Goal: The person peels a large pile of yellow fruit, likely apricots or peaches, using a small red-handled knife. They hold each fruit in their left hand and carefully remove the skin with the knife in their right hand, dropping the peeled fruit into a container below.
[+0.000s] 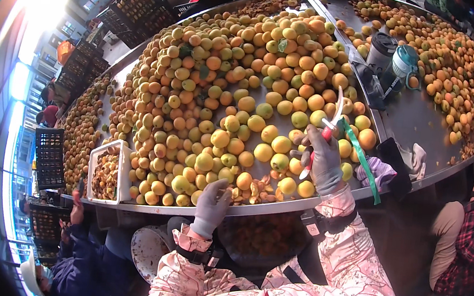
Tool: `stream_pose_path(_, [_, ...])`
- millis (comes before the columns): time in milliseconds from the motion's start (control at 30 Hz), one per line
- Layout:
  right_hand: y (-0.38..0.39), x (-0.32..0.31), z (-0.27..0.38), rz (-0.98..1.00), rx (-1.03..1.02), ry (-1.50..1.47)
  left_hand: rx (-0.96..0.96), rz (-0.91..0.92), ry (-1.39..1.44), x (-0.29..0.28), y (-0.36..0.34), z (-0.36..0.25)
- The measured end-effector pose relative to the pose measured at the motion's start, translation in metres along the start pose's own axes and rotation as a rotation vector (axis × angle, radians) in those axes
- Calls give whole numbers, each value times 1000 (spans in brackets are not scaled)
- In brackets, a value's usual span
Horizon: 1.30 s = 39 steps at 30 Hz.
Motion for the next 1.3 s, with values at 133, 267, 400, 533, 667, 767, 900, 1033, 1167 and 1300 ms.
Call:
stream_pose_path(133, [-3,-18,8,-35,4,15,238,17,-133,9,-24,-66])
stream_pose_path(267, [-2,-19,7,-36,-27,26,341,-58,-445,11,-46,-60])
stream_pose_path(400, [5,-14,7,10,-70,40,330,-254,-754,8,-21,-27])
stream_pose_path(533, [8,-20,10,-27,-24,80,207,-198,-592,14,-20,-14])
stream_pose_path(667, [9,-21,7,51,-4,101,143,-200,-608,14,-15,-14])
stream_pose_path(767, [10,-18,9,34,-25,126,251,-278,-547,6,-14,-8])
stream_pose_path(900, [7,-29,22,-17,-37,116,241,-443,-520,-47,-17,-6])
stream_pose_path(1033, [1,-35,11,-20,-2,102,54,-467,-746,-105,-13,21])
stream_pose_path(1167, [3,-23,5,24,13,72,-45,-431,-735,-138,-3,61])
stream_pose_path(1300, [3,-24,1,2,22,99,-351,-280,-681,-131,11,88])
Point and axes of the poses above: each hand's wrist, its own y-axis away from the middle knuckle, its own x-axis out of the palm, z = x × y, the point moved 9 cm from there along -y, towards the middle knuckle
